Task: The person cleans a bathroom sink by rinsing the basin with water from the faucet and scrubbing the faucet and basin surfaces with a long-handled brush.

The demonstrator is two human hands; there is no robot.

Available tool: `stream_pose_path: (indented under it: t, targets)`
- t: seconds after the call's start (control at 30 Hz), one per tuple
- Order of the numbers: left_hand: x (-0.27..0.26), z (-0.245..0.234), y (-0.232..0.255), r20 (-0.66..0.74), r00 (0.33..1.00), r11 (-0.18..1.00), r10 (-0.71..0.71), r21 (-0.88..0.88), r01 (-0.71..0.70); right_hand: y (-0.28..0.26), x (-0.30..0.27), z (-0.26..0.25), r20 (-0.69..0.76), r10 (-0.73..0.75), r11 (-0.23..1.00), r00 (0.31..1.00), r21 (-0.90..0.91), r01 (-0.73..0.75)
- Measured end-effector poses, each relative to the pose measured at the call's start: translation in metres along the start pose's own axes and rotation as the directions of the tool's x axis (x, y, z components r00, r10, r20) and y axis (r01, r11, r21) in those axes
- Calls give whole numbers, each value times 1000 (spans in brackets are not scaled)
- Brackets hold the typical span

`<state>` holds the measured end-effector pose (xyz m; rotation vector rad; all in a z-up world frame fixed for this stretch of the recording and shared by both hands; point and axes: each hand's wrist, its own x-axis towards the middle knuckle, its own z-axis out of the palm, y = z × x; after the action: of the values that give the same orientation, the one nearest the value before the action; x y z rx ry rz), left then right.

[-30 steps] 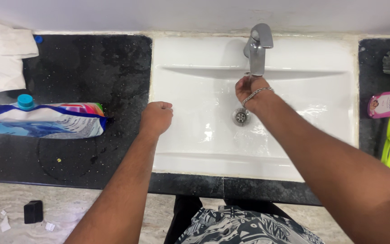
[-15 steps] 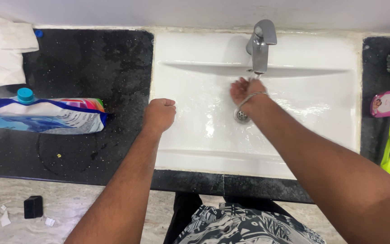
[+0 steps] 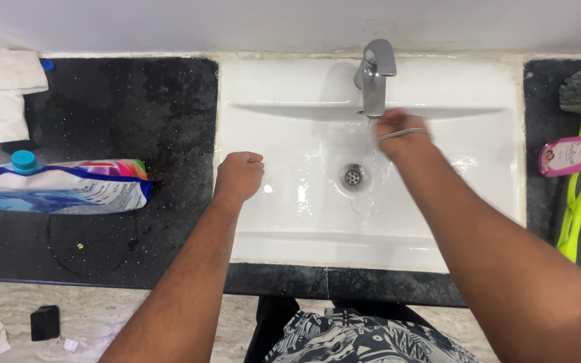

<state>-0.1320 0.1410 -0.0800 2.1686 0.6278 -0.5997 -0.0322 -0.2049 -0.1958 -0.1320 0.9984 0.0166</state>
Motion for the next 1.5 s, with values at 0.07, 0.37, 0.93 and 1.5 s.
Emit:
stream_pose_path:
  t: [0.07, 0.37, 0.93, 1.5]
  targets:
    - [0, 0, 0, 3, 1000, 1000, 9, -7, -9, -35, 0, -7, -109, -330, 916, 938, 202, 346]
    - [7, 7, 7, 27, 998, 999, 49, -4, -49, 10, -46, -15, -181, 69, 859, 981, -490, -151]
    - [3, 28, 24, 117, 991, 993, 67, -106, -55, -32, -35, 1, -352, -257, 962, 900, -179, 205]
    - [-5, 13, 2, -160, 986, 972, 47, -220, -82, 87, -52, 4, 29, 165, 882, 986, -452, -134]
